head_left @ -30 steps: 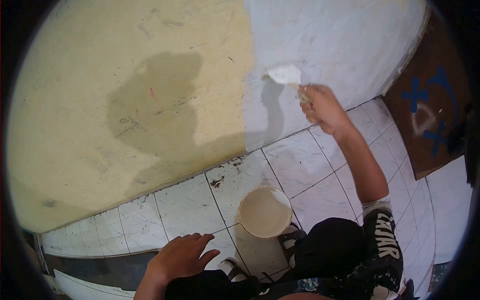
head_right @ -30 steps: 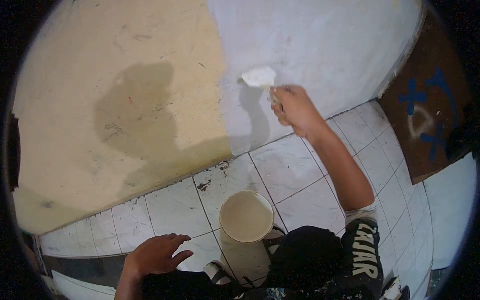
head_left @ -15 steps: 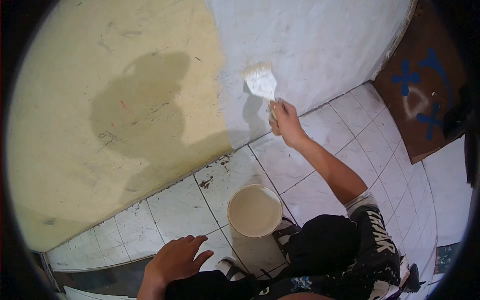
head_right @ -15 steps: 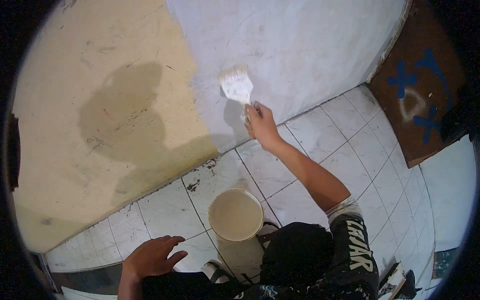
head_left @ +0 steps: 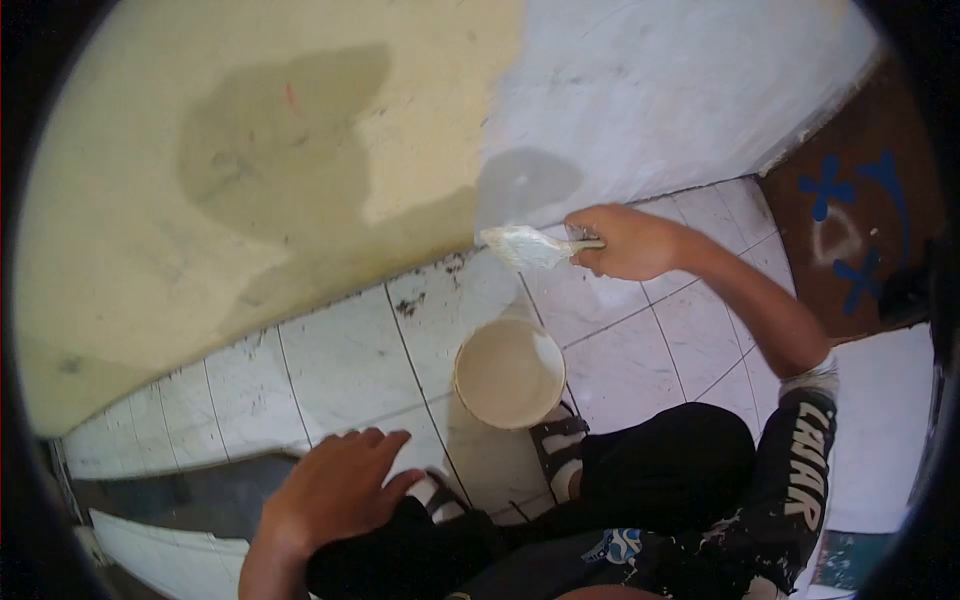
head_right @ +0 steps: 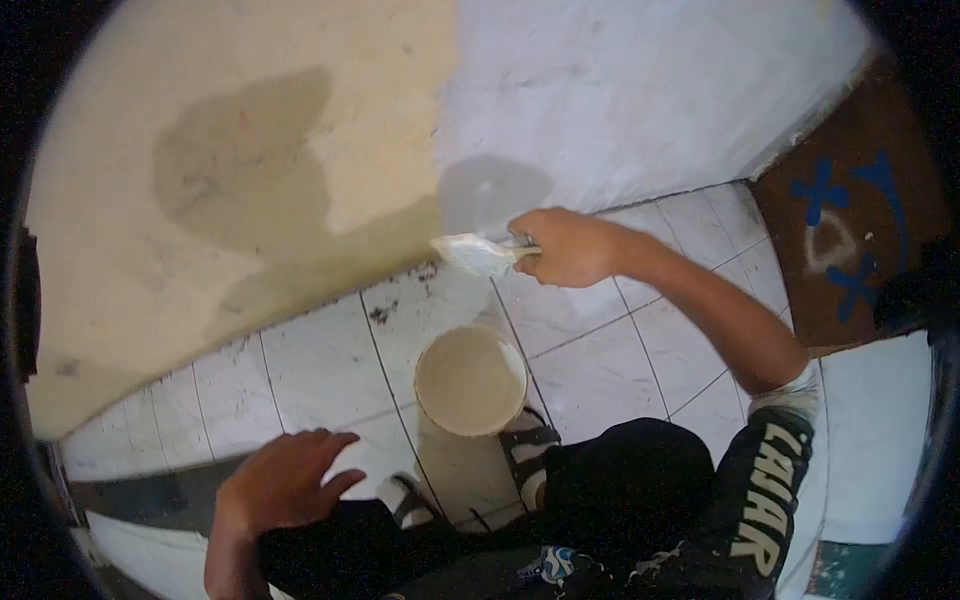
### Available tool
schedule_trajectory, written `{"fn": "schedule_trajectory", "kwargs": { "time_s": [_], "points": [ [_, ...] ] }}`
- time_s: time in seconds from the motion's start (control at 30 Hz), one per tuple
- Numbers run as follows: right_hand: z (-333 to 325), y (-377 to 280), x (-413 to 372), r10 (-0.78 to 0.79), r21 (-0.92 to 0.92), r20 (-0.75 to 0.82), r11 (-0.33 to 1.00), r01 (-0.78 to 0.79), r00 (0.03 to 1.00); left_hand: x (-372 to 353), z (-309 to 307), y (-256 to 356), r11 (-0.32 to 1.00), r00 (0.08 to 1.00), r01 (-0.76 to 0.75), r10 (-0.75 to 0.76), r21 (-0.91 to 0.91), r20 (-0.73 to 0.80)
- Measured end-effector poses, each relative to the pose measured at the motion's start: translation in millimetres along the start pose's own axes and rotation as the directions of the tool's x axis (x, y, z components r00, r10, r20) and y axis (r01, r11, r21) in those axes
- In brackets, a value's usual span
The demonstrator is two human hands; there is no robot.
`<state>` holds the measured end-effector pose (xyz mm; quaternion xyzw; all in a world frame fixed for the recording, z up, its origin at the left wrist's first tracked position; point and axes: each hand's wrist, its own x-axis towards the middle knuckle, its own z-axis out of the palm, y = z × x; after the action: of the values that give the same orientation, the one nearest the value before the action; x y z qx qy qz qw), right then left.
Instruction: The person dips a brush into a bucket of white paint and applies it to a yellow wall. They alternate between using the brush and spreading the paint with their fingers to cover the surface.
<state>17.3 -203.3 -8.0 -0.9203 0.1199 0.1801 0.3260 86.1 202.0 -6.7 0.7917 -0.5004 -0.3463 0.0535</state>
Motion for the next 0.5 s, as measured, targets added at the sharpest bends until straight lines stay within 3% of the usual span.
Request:
{"fn": "schedule_trajectory", "kwargs": {
  "time_s": [0.07,0.1,0.17,0.2,0.27,0.5],
  "points": [
    [0,-29,-1,-0.208,-0.297,0.143,0.924,0.242,0.968,-3,-1,-3,0.997,0.996,0.071,-0.071,-0.006,0.047],
    [4,-48,-3,-0.209,-0.274,0.19,0.927,0.256,0.959,-5,-6,1,0.993,0.992,0.115,-0.115,0.001,0.055],
    [14,-79,-3,0.073,-0.426,0.384,0.898,0.107,0.92,-9,-7,0,0.992,0.993,0.119,-0.118,-0.032,0.031],
    [23,-82,2,0.109,-0.459,0.472,0.878,0.138,0.875,-10,-5,0,0.989,0.99,0.137,-0.135,-0.053,0.045],
    [51,-71,11,0.079,-0.468,0.523,0.859,0.208,0.849,-13,-2,-1,0.997,0.997,0.078,-0.078,-0.023,-0.002],
    [176,-5,46,-0.055,-0.5,0.581,0.763,0.41,0.812,-15,0,0,0.996,0.997,0.078,-0.079,-0.032,-0.015]
  ]
}}
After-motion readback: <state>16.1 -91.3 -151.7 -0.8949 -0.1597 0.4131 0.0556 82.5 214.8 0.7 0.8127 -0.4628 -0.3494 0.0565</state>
